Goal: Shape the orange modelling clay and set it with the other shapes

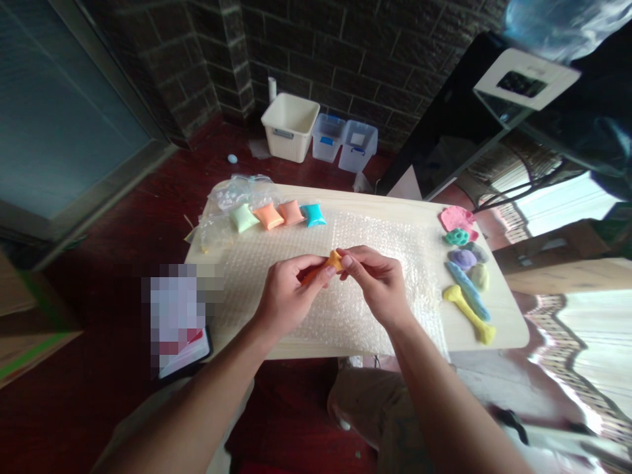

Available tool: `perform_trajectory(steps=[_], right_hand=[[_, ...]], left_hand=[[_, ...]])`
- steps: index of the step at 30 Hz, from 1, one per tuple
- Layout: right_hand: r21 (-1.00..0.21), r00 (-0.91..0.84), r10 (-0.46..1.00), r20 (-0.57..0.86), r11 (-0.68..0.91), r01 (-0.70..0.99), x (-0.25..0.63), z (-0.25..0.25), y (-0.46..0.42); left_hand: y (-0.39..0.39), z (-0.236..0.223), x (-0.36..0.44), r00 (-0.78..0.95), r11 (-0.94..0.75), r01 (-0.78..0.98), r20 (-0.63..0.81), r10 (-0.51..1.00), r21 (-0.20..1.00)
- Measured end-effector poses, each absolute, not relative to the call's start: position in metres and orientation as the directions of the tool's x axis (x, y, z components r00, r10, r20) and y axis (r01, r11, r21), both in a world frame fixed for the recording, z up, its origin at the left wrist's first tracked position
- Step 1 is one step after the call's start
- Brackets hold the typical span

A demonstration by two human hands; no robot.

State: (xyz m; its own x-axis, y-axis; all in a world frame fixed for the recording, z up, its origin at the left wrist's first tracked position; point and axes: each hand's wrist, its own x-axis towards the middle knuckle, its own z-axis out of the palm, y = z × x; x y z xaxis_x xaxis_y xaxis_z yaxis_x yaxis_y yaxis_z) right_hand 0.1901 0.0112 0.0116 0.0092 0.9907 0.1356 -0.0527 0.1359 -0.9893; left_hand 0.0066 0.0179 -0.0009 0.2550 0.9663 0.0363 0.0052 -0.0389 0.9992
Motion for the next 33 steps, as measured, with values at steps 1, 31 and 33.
perform_trajectory(steps=[1, 31, 33], right_hand=[[-0.990, 0.021, 0.993, 0.118, 0.119, -0.072, 0.1893, 0.0111, 0.0110], [-0.984, 0.026, 1.000, -0.017, -0.012, -0.175, 0.1839, 0.0102, 0.0093], [-0.994, 0.035, 0.999, -0.006, -0.002, -0.112, 0.1832, 0.0105, 0.0089]], left_hand=[[0.0186, -0.0006, 0.0080, 0.255, -0.020, -0.044, 0.031, 0.967, 0.999], [0.0224, 0.0002, 0.0133, 0.369, 0.426, -0.491, -0.261, 0.892, 0.760], [0.0210, -0.0008, 0.0156, 0.356, 0.445, -0.512, -0.290, 0.888, 0.735]])
